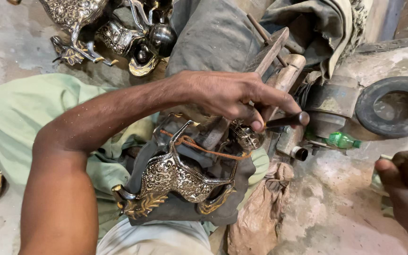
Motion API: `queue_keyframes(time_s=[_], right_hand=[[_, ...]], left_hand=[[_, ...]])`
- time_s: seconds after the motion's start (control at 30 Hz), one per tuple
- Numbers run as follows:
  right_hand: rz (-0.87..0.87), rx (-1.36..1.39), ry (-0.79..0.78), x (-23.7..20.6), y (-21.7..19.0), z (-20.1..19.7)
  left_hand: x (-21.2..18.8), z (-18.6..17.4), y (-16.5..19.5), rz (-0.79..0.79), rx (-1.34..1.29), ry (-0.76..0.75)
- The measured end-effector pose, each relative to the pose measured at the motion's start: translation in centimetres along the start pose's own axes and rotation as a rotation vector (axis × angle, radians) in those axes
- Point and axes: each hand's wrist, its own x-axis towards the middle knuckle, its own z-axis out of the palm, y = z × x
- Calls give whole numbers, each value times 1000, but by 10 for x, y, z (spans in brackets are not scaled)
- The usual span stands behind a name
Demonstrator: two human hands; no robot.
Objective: The person sits on the floor holding an ornate metal horse figurine braced against a wooden support, and uses a steel punch and a wooden mallet to repeatedly strike and shape the figurine's raised details, repositioning the punch on different surfaces as they work.
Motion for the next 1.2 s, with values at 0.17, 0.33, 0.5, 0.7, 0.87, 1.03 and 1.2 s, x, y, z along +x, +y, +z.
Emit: queue_keyframes(time_s=[0.17, 0.33, 0.5, 0.7, 0.87, 1.03, 1.2], right_hand=[[-48, 4, 32, 4, 4, 1], [-99, 11, 67, 5, -3, 7], [-152, 27, 35, 18, -4, 6], [-224, 156, -215, 74, -9, -7], [-544, -118, -197, 107, -33, -18], [-603, -154, -164, 111, -61, -24], [-721, -245, -68, 106, -77, -22]], left_hand=[[0, 5, -7, 42, 20, 20], [-6, 9, -14, -57, 36, 32], [-15, 9, -14, -21, 14, 214], [-23, 10, 3, -40, -104, 281], [-19, 7, 27, 2, -113, 267], [-17, 5, 35, -24, -99, 256], [-19, 5, 31, -22, -160, 230]])
